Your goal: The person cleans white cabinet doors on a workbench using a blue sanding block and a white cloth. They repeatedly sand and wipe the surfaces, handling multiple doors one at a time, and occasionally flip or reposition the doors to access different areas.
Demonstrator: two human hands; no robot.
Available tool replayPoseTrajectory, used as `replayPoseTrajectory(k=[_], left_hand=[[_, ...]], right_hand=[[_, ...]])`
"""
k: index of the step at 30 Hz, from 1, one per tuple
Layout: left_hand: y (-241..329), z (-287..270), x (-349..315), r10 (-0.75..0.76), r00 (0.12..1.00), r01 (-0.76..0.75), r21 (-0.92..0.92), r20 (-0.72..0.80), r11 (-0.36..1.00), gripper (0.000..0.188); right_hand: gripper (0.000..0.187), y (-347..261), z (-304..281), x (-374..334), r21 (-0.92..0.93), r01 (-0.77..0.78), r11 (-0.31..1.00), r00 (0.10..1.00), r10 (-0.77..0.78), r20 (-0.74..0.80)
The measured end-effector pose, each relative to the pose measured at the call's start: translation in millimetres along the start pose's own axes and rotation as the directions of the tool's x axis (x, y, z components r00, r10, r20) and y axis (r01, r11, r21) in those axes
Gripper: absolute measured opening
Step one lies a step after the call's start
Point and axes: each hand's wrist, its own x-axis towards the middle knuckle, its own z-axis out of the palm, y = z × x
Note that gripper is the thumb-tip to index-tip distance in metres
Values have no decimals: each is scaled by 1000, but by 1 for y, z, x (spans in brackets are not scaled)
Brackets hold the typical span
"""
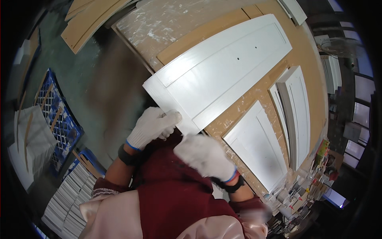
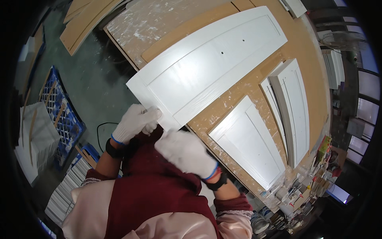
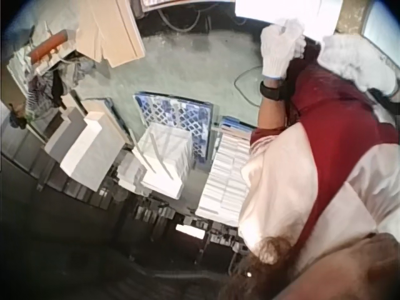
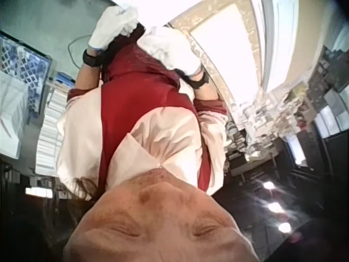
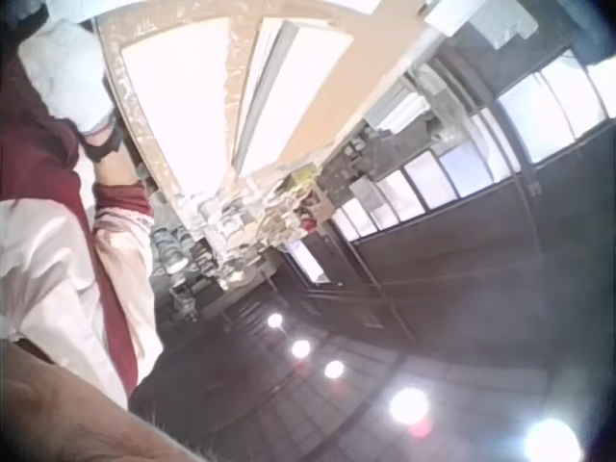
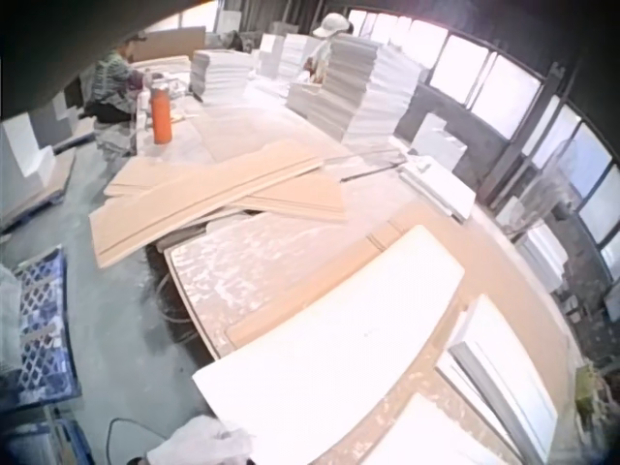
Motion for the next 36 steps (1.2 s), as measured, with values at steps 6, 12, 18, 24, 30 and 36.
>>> replayPoseTrajectory(k=[6,12,18,24,30,36], left_hand=[[14,3,-10,-17,1000,19,53,-23,998,34],[16,2,-8,-1,998,10,152,-56,988,39],[4,-8,3,-59,998,60,218,-8,974,42],[23,-8,-3,-100,994,105,290,-32,951,38],[12,-10,3,-77,997,70,371,3,926,33],[13,-8,2,-11,1000,16,238,-20,971,33]], right_hand=[[19,38,-52,10,-168,-565,808,805,494,-328],[16,62,-80,40,-384,-602,701,799,528,-289],[14,61,-79,56,-512,-509,692,837,537,-106],[15,33,-43,63,-343,-294,892,915,366,167],[16,33,-50,74,-413,-239,879,878,377,296],[3,75,-97,69,-652,-430,625,862,499,-90]])
